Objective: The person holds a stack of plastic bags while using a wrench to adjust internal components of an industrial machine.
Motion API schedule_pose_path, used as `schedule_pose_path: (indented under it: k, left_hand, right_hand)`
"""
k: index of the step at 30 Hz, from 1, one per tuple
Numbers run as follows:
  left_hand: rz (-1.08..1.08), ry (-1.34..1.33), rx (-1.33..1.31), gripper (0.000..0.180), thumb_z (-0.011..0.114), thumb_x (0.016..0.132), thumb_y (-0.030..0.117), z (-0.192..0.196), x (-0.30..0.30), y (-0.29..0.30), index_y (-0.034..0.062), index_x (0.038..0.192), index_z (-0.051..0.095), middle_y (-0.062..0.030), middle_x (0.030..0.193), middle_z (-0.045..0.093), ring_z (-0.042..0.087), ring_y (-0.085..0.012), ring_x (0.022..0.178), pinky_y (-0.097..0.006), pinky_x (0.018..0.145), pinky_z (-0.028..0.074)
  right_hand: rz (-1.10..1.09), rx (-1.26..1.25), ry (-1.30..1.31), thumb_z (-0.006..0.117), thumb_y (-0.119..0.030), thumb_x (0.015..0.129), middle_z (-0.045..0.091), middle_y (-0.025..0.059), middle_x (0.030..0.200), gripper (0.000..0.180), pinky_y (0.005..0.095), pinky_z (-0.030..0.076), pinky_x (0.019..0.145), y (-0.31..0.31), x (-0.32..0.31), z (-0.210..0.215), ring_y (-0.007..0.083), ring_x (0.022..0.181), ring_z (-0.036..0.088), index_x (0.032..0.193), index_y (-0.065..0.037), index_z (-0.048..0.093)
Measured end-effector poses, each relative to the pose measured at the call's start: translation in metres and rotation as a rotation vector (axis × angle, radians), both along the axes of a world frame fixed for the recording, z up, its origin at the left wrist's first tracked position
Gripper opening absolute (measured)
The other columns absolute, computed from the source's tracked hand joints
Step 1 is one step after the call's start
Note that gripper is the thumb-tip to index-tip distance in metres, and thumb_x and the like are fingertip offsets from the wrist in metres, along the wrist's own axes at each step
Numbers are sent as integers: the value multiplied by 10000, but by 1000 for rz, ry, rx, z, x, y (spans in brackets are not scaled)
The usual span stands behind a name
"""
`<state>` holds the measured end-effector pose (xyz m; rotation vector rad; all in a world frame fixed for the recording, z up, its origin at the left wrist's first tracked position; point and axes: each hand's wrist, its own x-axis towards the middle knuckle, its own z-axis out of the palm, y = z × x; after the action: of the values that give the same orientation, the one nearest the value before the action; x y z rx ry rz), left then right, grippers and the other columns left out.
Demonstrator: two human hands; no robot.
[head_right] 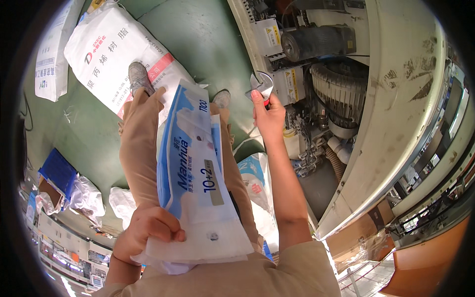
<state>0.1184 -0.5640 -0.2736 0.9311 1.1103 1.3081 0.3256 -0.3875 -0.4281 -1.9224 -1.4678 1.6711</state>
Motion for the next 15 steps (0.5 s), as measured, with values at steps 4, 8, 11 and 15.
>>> schedule_pose_path:
  k: [4, 8, 11, 15]
  left_hand:
    - [4, -15, -6, 244, 669, 685, 1, 0, 7, 3, 102, 690, 447, -2, 688, 537, 483, -135, 434, -236, 351, 353]
    - [19, -54, -13, 235, 667, 688, 4, 0, 14, 4, 101, 697, 454, 1, 684, 535, 489, -133, 440, -237, 351, 354]
    - [3, -30, 4, 235, 670, 683, 3, -3, 14, 7, 101, 705, 459, -1, 691, 537, 487, -138, 439, -239, 357, 361]
    - [3, -13, 14, 231, 676, 680, 3, -9, 14, 6, 99, 719, 469, -9, 705, 542, 482, -147, 434, -242, 366, 369]
  right_hand:
    - [26, -6, -42, 549, -289, 871, 461, -5, 528, 281, 201, 319, 362, 1, 9, -1, 52, 393, 399, 750, -39, 502]
    - [-38, -13, -4, 500, -279, 897, 466, 6, 555, 270, 213, 347, 395, 1, 27, -11, 67, 422, 418, 787, -33, 481]
    - [1, 60, -56, 501, -277, 897, 449, -1, 543, 283, 217, 340, 404, 5, 38, -26, 71, 429, 413, 753, -38, 454]
    - [143, 482, -332, 557, -284, 866, 437, -15, 506, 311, 213, 306, 408, 24, 57, -71, 56, 431, 394, 703, -40, 455]
